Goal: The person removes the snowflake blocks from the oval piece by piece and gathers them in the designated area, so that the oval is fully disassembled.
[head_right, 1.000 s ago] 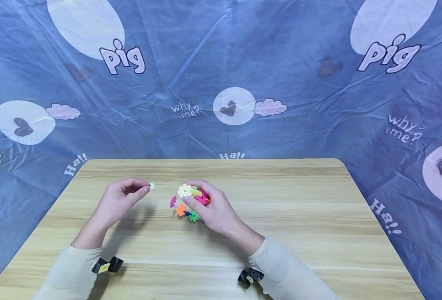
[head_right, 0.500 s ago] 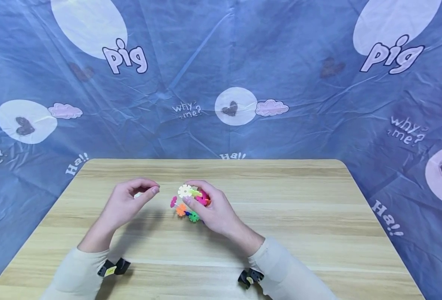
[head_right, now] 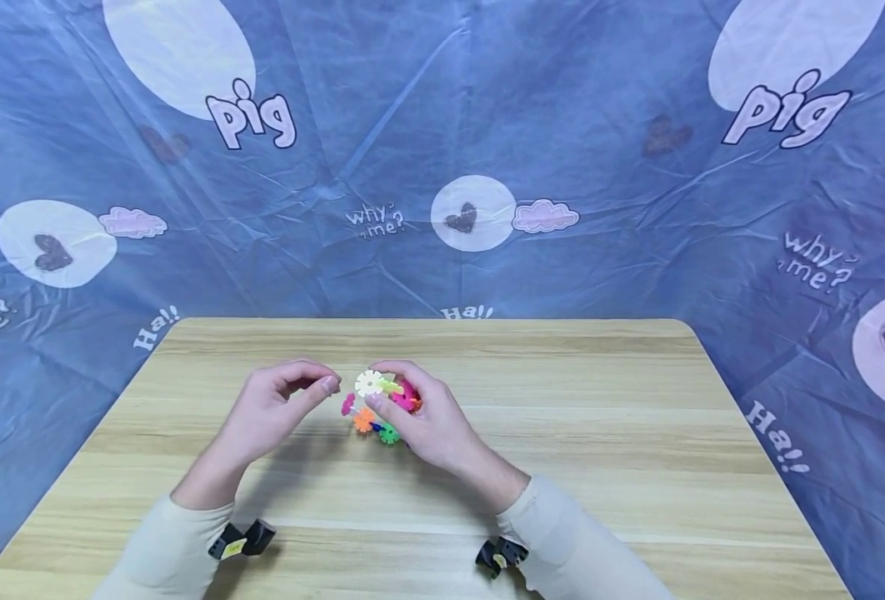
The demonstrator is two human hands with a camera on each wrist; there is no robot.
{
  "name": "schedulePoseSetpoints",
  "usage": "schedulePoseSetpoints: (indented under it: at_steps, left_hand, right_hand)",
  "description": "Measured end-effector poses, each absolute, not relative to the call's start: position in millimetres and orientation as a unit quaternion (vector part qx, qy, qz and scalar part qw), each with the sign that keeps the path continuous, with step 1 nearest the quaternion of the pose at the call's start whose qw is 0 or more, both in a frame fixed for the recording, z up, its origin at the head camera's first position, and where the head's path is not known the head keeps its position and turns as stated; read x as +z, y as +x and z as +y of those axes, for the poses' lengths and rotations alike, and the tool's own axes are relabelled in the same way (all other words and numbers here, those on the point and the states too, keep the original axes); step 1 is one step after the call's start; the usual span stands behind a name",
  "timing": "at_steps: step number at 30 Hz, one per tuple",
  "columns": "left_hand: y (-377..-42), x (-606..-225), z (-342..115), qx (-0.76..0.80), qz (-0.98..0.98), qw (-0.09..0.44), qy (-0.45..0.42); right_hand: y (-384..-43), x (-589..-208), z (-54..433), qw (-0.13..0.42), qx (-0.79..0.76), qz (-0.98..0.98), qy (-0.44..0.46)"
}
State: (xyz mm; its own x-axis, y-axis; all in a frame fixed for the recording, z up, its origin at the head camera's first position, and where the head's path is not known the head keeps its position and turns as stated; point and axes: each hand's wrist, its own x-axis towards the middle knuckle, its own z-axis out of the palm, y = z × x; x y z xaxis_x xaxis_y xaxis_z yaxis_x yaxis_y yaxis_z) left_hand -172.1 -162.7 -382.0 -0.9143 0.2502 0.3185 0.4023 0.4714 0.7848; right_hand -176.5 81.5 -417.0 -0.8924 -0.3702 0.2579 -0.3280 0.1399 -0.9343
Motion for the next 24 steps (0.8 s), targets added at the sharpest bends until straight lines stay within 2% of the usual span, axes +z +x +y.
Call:
schedulePoseSetpoints:
  at_steps: [13, 24]
  left_hand:
    - [-172, -379, -148, -0.522, -0.83, 0.015, -0.197]
    - [-175, -383, -144, -0.592, -0.794, -0.049, -0.128]
  right_hand:
    - [-176, -416, 82, 0.041, -0.612, 0.754, -0.234]
    - [-176, -414, 86, 0.056, -0.609, 0.758, -0.226]
